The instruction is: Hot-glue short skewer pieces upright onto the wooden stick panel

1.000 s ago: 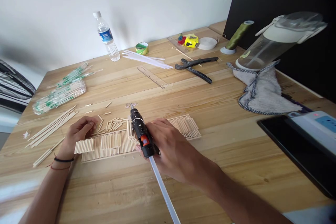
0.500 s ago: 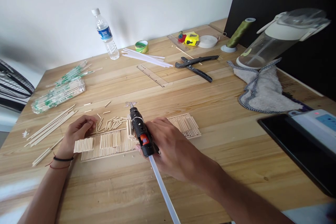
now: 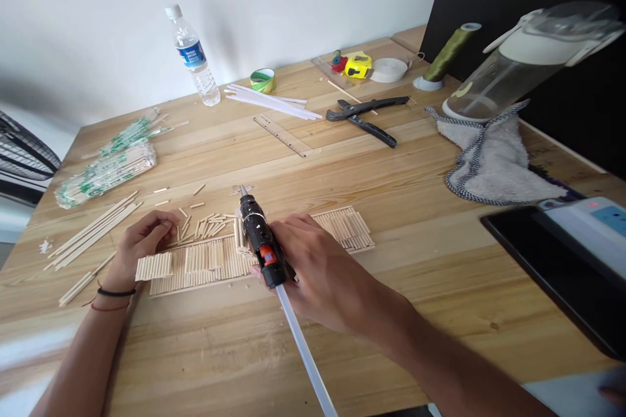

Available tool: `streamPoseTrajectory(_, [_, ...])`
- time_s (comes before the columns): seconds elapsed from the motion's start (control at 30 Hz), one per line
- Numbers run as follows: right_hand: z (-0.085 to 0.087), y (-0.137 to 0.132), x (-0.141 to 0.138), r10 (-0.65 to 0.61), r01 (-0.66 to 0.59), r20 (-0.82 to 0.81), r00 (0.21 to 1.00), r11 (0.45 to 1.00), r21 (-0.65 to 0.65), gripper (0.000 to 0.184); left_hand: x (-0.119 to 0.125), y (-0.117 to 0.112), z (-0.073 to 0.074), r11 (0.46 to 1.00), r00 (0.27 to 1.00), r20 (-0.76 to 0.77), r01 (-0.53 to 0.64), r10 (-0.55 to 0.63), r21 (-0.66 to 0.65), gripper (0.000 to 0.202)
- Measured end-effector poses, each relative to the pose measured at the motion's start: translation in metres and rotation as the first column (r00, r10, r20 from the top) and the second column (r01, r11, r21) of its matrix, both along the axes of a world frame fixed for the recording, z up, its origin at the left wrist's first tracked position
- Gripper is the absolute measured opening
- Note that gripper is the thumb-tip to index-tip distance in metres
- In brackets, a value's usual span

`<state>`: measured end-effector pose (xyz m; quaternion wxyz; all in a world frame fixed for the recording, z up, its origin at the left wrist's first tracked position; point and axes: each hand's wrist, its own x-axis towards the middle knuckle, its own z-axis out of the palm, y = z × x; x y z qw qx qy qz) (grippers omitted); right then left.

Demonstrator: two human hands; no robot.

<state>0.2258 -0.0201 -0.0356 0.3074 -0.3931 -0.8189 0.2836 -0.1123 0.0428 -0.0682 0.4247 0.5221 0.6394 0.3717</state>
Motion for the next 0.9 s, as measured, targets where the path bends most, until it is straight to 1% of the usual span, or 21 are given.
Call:
streamPoseTrajectory(0.27, [0.001,0.0,0.001,0.007,-0.007,0.027,1.0,1.0,-0.002,0.017,0.003,-0.001,0.003,1.0,1.0,-0.004,0.004,-0.004,0.013,0.03])
streamPoseTrajectory(0.6, [0.001,0.001,0.002,0.012,-0.012,0.034,0.999,1.0,-0.017,0.015,-0.009,0.002,-0.007,0.999,0.999,-0.003,0.042,-0.042,0.019,0.023])
streamPoseTrajectory(0.7, [0.0,0.001,0.001,0.009,-0.008,0.041,0.999,1.0,-0.006,0.015,-0.009,0.001,-0.008,0.999,0.999,-0.01,0.05,-0.05,0.018,0.024])
streamPoseTrajectory(0.83, [-0.003,0.0,0.001,0.004,-0.005,0.029,1.0,1.0,0.019,0.015,-0.008,0.001,-0.007,1.0,1.0,-0.009,0.018,-0.018,0.015,0.025])
streamPoseTrajectory(0.9, [-0.004,0.0,0.001,-0.005,0.005,0.015,1.0,0.999,0.032,0.013,-0.006,0.001,-0.006,0.999,1.0,-0.018,0.026,-0.025,0.026,0.025])
